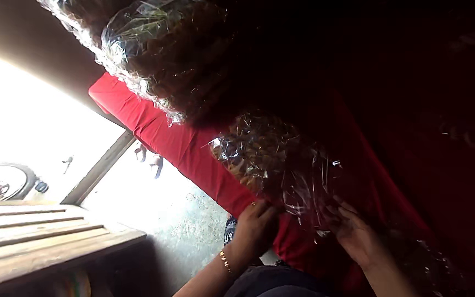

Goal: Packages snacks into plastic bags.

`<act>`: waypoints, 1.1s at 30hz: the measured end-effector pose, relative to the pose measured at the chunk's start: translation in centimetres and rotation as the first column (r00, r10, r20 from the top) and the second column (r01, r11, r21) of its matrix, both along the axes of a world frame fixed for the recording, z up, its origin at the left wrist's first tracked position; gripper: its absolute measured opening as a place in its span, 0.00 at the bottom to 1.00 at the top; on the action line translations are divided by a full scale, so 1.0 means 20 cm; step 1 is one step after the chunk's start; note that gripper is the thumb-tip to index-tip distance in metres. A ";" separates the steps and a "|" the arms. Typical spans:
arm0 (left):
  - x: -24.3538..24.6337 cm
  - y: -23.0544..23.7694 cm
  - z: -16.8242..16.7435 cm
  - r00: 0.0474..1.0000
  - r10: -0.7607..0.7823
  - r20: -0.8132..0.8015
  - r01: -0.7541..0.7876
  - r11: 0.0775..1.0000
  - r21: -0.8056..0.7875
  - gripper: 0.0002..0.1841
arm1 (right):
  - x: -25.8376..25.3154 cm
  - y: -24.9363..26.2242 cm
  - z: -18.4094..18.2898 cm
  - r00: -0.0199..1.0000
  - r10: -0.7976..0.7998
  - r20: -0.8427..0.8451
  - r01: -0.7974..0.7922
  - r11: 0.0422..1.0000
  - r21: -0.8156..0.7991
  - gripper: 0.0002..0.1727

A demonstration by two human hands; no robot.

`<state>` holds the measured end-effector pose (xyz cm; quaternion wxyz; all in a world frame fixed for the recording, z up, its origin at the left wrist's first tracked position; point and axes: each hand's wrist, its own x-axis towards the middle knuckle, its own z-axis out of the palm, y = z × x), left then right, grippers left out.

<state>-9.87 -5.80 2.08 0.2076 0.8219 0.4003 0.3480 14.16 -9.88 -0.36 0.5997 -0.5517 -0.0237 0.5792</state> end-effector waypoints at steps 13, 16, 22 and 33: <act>-0.71 1.14 -0.01 0.991 -0.120 0.065 0.134 0.939 -0.315 0.12 | -0.29 0.02 0.15 0.971 -0.123 0.205 0.135 0.990 -0.045 0.23; -0.75 1.01 -0.08 0.994 -0.105 -0.042 0.102 0.993 -0.066 0.13 | -0.36 -0.04 0.17 0.921 0.044 0.388 -0.016 0.997 -0.076 0.21; -0.77 0.93 -0.16 0.995 0.025 -0.094 -0.020 0.999 0.048 0.13 | -0.37 -0.02 0.16 0.829 0.198 0.522 -0.145 0.979 -0.141 0.18; -0.66 1.07 -0.07 0.980 0.014 -0.197 0.000 0.997 0.071 0.21 | -0.28 0.04 0.12 0.751 0.251 0.611 -0.189 0.968 -0.166 0.17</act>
